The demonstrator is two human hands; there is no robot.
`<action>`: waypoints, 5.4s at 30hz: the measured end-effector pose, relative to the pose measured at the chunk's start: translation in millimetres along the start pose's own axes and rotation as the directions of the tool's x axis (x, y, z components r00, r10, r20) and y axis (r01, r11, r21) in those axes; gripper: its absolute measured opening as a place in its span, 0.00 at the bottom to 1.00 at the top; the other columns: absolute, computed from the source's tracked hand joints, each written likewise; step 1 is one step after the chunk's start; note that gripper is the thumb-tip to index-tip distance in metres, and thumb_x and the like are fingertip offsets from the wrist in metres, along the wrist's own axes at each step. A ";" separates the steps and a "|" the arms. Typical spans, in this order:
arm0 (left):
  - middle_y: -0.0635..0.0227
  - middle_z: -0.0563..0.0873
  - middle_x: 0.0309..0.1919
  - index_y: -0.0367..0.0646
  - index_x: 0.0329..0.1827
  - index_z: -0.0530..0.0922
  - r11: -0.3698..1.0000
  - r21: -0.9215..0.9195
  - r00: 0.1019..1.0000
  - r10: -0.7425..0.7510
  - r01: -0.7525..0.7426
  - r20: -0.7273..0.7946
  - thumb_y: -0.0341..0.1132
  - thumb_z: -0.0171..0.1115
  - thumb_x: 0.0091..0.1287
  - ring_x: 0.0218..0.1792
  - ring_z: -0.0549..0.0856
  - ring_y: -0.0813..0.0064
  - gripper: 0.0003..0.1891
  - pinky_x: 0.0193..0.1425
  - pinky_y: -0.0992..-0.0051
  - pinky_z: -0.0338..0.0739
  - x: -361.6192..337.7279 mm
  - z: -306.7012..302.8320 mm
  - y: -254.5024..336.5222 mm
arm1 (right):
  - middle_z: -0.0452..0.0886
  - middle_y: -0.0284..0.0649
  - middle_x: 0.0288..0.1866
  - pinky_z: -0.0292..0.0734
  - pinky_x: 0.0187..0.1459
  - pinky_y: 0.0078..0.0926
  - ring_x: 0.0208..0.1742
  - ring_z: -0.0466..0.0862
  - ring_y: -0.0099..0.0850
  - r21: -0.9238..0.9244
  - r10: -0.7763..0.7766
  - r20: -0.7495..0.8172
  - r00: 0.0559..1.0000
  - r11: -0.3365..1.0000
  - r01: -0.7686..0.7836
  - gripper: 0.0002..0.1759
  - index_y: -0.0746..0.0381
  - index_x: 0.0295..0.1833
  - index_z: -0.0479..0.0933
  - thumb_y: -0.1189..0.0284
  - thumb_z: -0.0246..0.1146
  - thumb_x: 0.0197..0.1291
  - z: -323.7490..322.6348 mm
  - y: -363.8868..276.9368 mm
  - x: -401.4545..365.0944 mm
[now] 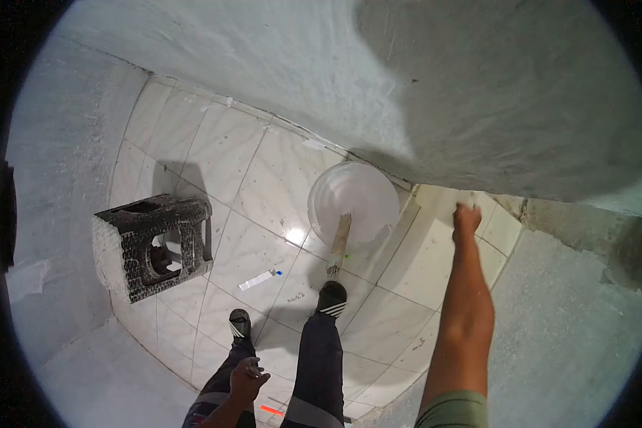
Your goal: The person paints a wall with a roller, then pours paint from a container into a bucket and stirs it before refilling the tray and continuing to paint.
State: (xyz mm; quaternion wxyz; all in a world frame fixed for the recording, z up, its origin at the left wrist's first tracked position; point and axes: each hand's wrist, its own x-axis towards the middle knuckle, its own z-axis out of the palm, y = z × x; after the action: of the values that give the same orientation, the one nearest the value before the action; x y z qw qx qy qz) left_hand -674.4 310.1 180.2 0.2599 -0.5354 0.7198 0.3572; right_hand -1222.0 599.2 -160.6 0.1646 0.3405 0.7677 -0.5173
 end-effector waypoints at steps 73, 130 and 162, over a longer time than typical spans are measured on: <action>0.54 0.88 0.41 0.37 0.52 0.79 -0.111 0.599 0.501 0.441 -0.793 0.744 0.35 0.64 0.63 0.43 0.87 0.62 0.17 0.50 0.66 0.79 -171.9 -32.2 -500.4 | 0.83 0.63 0.46 0.78 0.51 0.50 0.47 0.84 0.58 0.189 0.695 -0.459 0.553 0.685 -0.704 0.31 0.69 0.70 0.68 0.56 0.54 0.72 -302.7 910.8 -1351.0; 0.56 0.83 0.51 0.39 0.56 0.77 0.187 0.825 0.789 0.462 -0.534 0.406 0.37 0.68 0.62 0.54 0.83 0.57 0.20 0.60 0.64 0.76 -174.2 -144.5 -594.8 | 0.81 0.62 0.55 0.74 0.61 0.47 0.60 0.80 0.56 -0.197 0.648 -0.039 0.761 0.741 -0.641 0.26 0.71 0.55 0.78 0.59 0.57 0.65 -393.6 975.2 -1165.8; 0.56 0.82 0.51 0.41 0.57 0.76 0.092 0.799 0.750 0.422 -0.595 0.510 0.37 0.67 0.63 0.46 0.84 0.59 0.21 0.54 0.63 0.78 -140.5 -147.1 -545.3 | 0.83 0.63 0.50 0.76 0.57 0.49 0.55 0.81 0.60 -0.118 0.601 -0.225 0.767 0.764 -0.634 0.22 0.72 0.51 0.80 0.63 0.56 0.68 -379.9 933.8 -1191.6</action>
State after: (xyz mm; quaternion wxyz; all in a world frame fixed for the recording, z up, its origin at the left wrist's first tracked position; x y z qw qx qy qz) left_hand -110.6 182.3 247.4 0.4311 0.0323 0.9014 -0.0239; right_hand 313.7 740.8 79.3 0.2899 0.6015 0.6683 -0.3278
